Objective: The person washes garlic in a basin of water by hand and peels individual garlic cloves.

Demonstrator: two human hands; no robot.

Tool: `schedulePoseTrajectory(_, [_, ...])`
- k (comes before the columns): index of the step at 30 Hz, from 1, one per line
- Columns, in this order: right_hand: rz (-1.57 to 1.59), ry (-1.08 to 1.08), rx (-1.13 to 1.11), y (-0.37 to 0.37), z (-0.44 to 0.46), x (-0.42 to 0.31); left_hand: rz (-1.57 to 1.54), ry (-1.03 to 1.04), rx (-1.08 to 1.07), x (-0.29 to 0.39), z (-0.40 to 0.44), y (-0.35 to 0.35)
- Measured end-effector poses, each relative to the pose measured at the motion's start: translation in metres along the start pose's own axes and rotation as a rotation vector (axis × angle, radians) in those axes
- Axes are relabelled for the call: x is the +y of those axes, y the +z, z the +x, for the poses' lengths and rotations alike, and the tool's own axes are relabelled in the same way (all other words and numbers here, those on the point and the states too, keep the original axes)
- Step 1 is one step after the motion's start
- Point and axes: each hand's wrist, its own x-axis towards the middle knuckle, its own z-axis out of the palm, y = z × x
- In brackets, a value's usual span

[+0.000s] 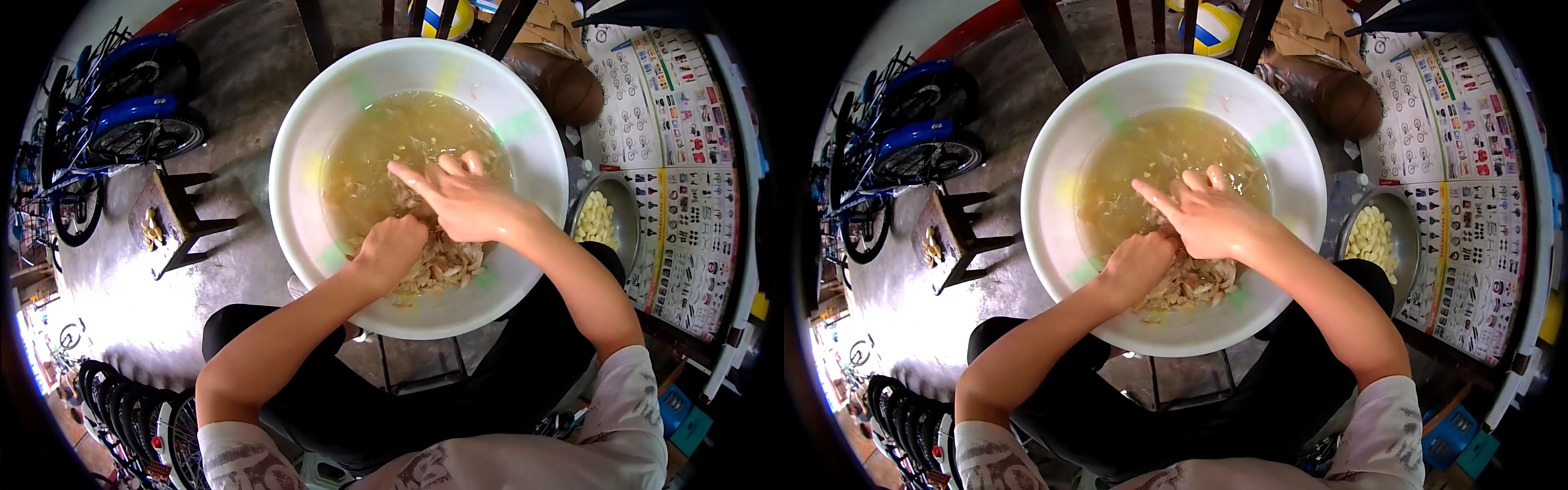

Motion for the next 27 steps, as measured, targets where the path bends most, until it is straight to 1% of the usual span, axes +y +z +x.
schedulePoseTrajectory(1, [-0.004,-0.002,-0.001,-0.009,-0.002,0.000,-0.010,-0.009,0.020,-0.001,0.001,0.005])
schedulePoseTrajectory(3, [0.163,0.120,-0.136,-0.031,-0.006,0.004,-0.023,-0.021,0.042,-0.001,0.002,0.012])
schedulePoseTrajectory(4, [0.310,0.181,-0.148,-0.052,-0.011,0.005,-0.048,-0.008,0.066,-0.001,0.003,0.013])
schedulePoseTrajectory(5, [0.314,0.197,-0.119,-0.051,-0.009,0.014,-0.072,0.003,0.092,-0.001,0.003,0.014])
schedulePoseTrajectory(7, [0.310,0.193,0.083,-0.036,-0.001,0.035,-0.078,-0.005,0.077,0.001,0.000,0.008])
schedulePoseTrajectory(9, [0.351,0.136,0.116,-0.013,0.019,0.065,-0.078,-0.011,0.061,0.002,0.001,0.006])
schedulePoseTrajectory(10, [0.398,0.086,0.146,-0.002,0.029,0.075,-0.077,-0.016,0.048,0.002,0.003,0.009])
schedulePoseTrajectory(11, [0.399,0.081,0.146,0.008,0.039,0.078,-0.076,-0.021,0.034,0.003,0.003,0.011])
schedulePoseTrajectory(13, [0.263,0.097,0.221,0.012,0.056,0.074,-0.066,-0.025,0.011,0.003,0.002,0.005])
schedulePoseTrajectory(14, [0.264,0.092,0.220,0.016,0.063,0.069,-0.059,-0.021,-0.013,0.004,0.002,0.003])
schedulePoseTrajectory(16, [0.195,0.418,0.228,0.007,0.080,0.034,-0.073,-0.019,-0.030,0.004,0.003,0.003])
schedulePoseTrajectory(17, [0.193,0.416,0.229,0.012,0.087,0.026,-0.083,-0.016,-0.046,0.004,0.004,0.002])
schedulePoseTrajectory(19, [-0.014,0.223,0.373,0.032,0.101,0.013,-0.069,-0.007,-0.021,0.003,0.006,0.008])
schedulePoseTrajectory(20, [-0.014,0.219,0.374,0.041,0.106,0.006,-0.056,0.005,0.000,0.003,0.007,0.012])
schedulePoseTrajectory(22, [-0.129,-0.004,0.414,0.058,0.116,-0.006,-0.044,0.002,0.027,0.004,0.006,0.014])
schedulePoseTrajectory(23, [-0.126,-0.009,0.410,0.065,0.121,-0.008,-0.033,0.002,0.055,0.005,0.006,0.015])
schedulePoseTrajectory(25, [-0.271,-0.235,0.189,0.075,0.128,-0.010,-0.029,0.011,0.046,0.006,0.006,0.014])
schedulePoseTrajectory(26, [-0.310,-0.331,0.364,0.081,0.127,-0.011,-0.022,0.008,0.030,0.006,0.006,0.013])
schedulePoseTrajectory(27, [-0.310,-0.329,0.362,0.087,0.131,-0.010,-0.014,0.007,0.015,0.006,0.006,0.010])
